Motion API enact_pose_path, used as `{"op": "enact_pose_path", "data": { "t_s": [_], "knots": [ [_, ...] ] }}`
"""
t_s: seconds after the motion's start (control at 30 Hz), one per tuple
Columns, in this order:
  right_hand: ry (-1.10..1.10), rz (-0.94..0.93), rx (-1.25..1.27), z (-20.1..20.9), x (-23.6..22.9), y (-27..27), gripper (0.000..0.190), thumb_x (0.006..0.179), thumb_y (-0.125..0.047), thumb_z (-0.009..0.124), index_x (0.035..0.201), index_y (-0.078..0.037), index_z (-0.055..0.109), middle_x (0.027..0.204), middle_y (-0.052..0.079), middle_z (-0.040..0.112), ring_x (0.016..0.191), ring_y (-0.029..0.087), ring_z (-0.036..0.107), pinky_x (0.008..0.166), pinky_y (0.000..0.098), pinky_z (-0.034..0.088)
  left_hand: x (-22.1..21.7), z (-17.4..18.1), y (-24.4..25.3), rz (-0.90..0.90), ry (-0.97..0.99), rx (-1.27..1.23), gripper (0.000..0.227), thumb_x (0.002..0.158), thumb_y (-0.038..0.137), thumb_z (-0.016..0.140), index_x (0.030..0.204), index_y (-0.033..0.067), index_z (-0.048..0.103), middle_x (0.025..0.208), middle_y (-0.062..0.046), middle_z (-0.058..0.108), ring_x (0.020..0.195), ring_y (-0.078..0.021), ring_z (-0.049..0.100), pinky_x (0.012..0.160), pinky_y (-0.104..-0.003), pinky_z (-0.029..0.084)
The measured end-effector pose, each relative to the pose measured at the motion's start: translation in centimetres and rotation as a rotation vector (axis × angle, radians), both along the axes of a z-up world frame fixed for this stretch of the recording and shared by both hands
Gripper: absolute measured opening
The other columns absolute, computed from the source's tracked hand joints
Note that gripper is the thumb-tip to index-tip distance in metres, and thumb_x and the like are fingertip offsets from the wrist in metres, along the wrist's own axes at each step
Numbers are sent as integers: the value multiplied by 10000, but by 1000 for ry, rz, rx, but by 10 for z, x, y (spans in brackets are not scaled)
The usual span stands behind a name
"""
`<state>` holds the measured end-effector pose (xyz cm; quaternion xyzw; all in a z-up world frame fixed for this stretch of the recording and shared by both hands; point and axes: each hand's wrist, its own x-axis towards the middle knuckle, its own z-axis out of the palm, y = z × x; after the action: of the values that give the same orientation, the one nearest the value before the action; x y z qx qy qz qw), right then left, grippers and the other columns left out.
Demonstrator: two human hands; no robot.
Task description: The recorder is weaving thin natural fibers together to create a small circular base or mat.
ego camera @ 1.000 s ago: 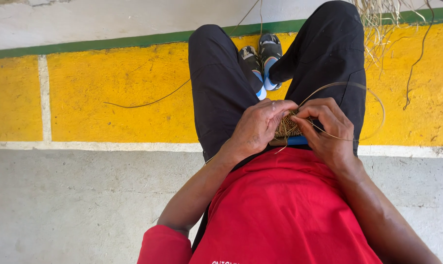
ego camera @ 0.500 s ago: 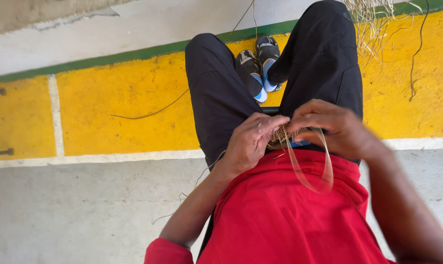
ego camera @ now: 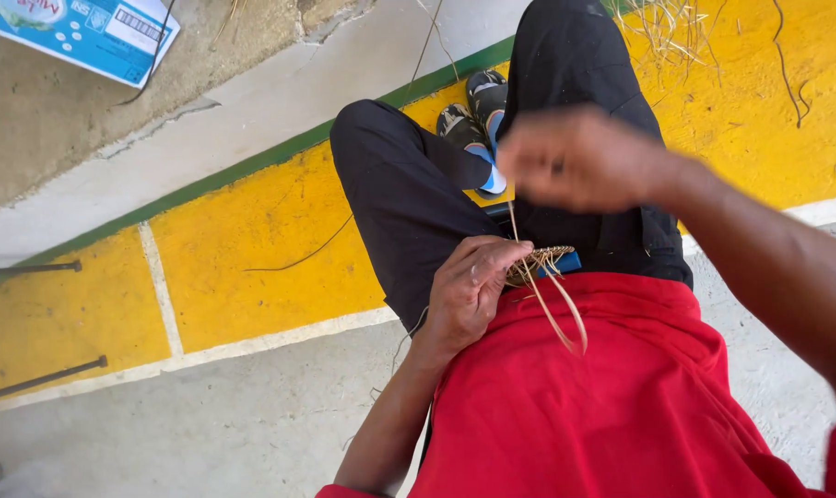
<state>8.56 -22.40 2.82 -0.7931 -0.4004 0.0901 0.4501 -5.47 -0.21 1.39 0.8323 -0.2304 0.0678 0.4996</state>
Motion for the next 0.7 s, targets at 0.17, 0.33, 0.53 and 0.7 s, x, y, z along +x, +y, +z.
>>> {"op": "enact_pose_path", "data": {
  "t_s": [0.17,0.33,0.53,0.7],
  "knots": [
    [148,-565,414,-28,40,-17,146,1150,-137,583,1084,-89,703,1024,18,734,878,103,714,810,292,598,16,18,-1,58,183,-13,241,1026,-1,624,1229,104,701,1071,-95,730,980,-200,718,853,-303,585],
    [-194,-360,34,-18,-44,-4,197,883,-162,800,1064,-110,741,935,60,691,910,250,644,805,373,535,42,10,7,66,403,-49,194,1035,87,606,1190,54,717,952,-116,741,814,-184,673,769,-284,532],
    [-516,-368,-16,-19,-48,9,77,885,-104,764,882,-82,691,787,33,589,835,243,582,787,394,500,48,10,-1,14,383,-55,207,1040,104,592,1202,52,709,983,-121,740,837,-165,697,788,-298,547],
    [-642,-300,-42,-21,-25,11,302,924,-136,795,715,-87,584,715,30,543,748,229,531,707,387,450,52,16,-3,36,450,38,199,1018,112,617,1164,41,731,880,-137,725,744,-179,673,719,-305,526]
  ]
}}
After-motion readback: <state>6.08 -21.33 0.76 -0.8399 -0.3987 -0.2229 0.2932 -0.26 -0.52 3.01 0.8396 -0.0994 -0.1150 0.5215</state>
